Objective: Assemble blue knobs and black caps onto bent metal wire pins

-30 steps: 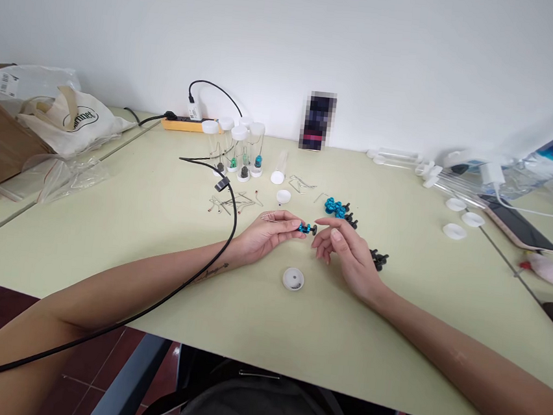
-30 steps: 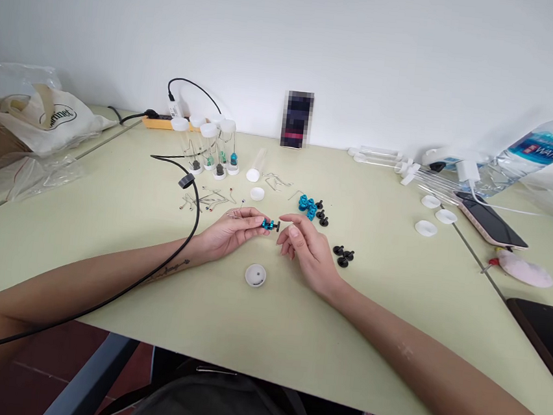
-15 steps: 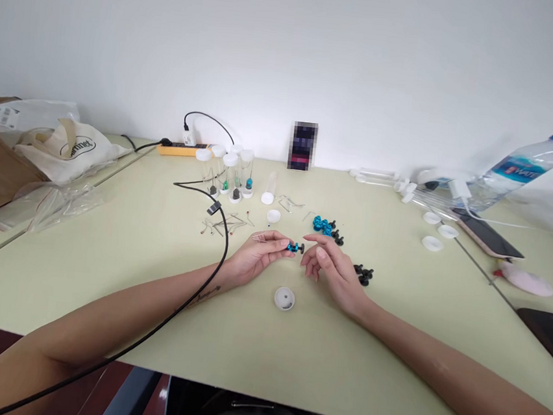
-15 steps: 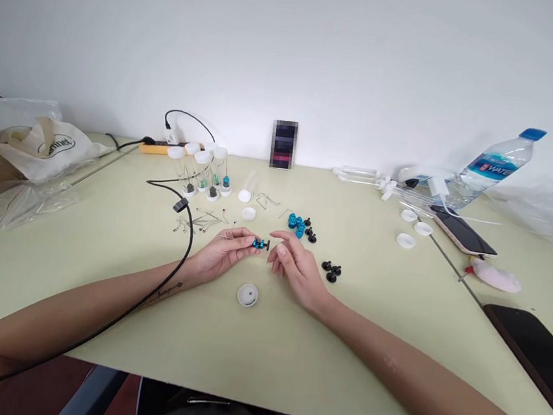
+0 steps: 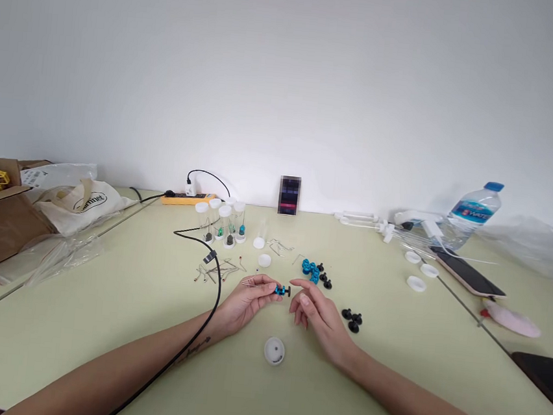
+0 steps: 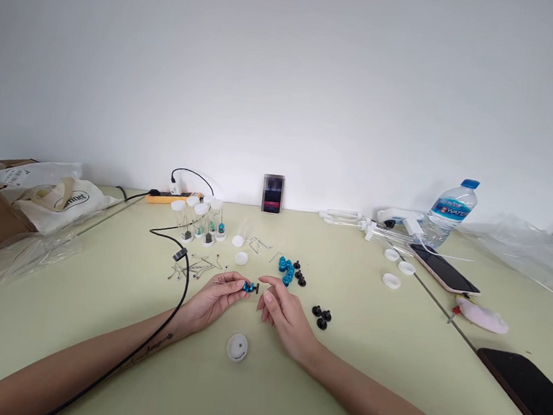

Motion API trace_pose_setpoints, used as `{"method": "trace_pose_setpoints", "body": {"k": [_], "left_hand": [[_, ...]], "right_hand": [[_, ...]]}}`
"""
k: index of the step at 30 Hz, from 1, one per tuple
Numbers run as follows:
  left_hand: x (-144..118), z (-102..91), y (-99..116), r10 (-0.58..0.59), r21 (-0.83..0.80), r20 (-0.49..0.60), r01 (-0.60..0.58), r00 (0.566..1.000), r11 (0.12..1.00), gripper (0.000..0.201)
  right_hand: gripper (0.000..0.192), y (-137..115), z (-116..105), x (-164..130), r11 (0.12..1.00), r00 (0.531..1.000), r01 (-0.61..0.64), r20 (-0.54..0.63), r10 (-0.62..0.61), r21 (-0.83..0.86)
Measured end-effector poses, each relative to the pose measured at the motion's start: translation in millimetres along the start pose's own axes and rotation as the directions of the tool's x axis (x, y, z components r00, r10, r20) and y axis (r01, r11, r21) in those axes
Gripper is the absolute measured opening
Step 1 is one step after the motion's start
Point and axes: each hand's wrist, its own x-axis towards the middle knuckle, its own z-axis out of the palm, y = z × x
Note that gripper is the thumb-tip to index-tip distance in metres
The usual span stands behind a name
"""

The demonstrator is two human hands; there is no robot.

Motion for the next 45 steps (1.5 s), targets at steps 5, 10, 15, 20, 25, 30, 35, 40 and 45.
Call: {"method": "trace_pose_setpoints", "body": {"k": [5,10,15,20,25,30,35,40,45], "left_hand": [[1.2,-0.6,0.9,-0.01,0.009,0.011,0.01,1.0,1.0,0.018],[2.0,-1.1,0.8,-0.008,0.021,0.032,0.007,0.999,1.0,0.02],[3.6,-4.1,0.8,0.005,0.028,0.033,-0.006,0.999,1.0,0.02],[5.6,-5.6,3.0,0.024,0.025,0.016,-0.025,1.0,0.999,0.02],[7.9,-1.3,4.5,0.034,0.034,-0.009,-0.034,0.999,0.999,0.02],[10.8,0.8,1.7,0.078,0.043,-0.04,-0.076,0.996,0.996,0.017],[11.3,-4.3,1.4,0.06,0.044,-0.034,-0.058,0.998,0.997,0.018],[7.8,-4.5,1.9,0.037,0.052,-0.017,-0.036,0.999,0.998,0.018],[3.2,-1.2,0.3,0.03,0.079,0.01,-0.031,1.0,0.996,0.019]], "right_hand": [[0.039,0.8,0.0,0.0,1.0,1.0,-0.005,0.025,0.006,-0.022],[0.038,0.7,-1.3,-0.1,0.999,0.999,-0.017,0.031,0.019,-0.044],[0.037,-1.2,-0.8,0.9,0.999,0.998,-0.044,0.039,0.044,-0.003],[0.038,-0.3,2.2,4.1,0.994,0.996,-0.086,0.026,0.084,0.065],[0.041,0.5,4.4,8.8,0.985,0.994,-0.107,0.022,0.105,0.133],[0.044,0.4,3.0,9.7,0.972,0.99,-0.135,-0.025,0.142,0.19],[0.041,2.4,1.4,10.2,0.968,0.989,-0.137,-0.025,0.145,0.212],[0.034,4.5,0.4,10.6,0.976,0.991,-0.124,-0.033,0.132,0.18],[0.034,3.1,-1.7,11.4,0.983,0.986,-0.167,0.017,0.166,0.08]]}}
